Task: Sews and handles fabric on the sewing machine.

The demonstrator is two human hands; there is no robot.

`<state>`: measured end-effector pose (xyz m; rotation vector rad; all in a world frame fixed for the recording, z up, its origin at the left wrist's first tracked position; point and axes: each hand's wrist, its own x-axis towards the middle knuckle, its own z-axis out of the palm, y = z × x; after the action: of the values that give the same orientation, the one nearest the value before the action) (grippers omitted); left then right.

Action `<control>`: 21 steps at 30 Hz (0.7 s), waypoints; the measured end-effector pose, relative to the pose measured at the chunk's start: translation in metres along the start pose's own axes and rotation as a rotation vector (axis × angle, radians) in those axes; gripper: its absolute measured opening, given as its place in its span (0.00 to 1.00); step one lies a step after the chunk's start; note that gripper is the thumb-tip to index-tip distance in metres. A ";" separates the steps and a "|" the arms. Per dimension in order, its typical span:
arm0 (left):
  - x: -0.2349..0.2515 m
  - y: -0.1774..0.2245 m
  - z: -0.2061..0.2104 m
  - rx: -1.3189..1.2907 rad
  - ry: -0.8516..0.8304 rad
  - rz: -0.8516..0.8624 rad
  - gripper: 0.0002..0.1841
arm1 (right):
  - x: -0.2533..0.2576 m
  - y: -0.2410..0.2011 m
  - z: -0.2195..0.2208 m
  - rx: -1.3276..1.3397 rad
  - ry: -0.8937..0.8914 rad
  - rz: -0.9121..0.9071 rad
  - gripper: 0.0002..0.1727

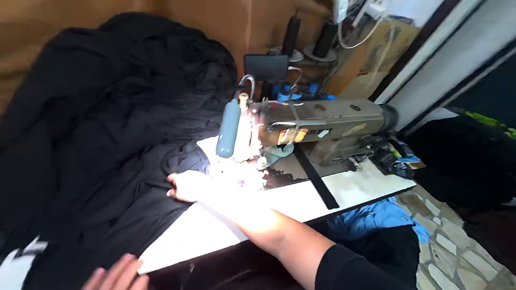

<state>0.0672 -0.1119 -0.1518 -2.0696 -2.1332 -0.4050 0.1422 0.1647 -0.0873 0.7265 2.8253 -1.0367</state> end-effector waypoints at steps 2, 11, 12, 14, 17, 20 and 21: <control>-0.026 -0.040 -0.003 0.121 0.025 0.014 0.12 | -0.005 -0.002 0.002 -0.043 0.035 0.060 0.21; -0.043 -0.105 -0.071 0.110 0.027 -0.622 0.17 | 0.002 -0.005 0.012 -0.213 0.160 0.182 0.20; -0.035 -0.103 -0.079 -0.004 -0.024 -0.804 0.20 | 0.002 -0.007 0.012 -0.237 0.165 0.187 0.20; -0.029 -0.097 -0.077 -0.200 -0.047 -0.992 0.23 | 0.001 -0.007 0.015 -0.271 0.176 0.178 0.20; -0.035 -0.101 -0.064 -0.322 -0.069 -1.064 0.32 | 0.001 -0.006 0.019 -0.292 0.189 0.167 0.22; -0.041 -0.118 -0.068 -0.244 -0.140 -0.997 0.29 | -0.001 -0.005 0.021 -0.308 0.202 0.158 0.23; -0.042 -0.128 -0.070 -0.196 -0.124 -0.927 0.25 | -0.001 -0.006 0.022 -0.315 0.207 0.161 0.23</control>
<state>-0.0643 -0.1742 -0.1086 -1.0426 -3.1281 -0.5962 0.1383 0.1469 -0.1002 1.0533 2.9343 -0.5027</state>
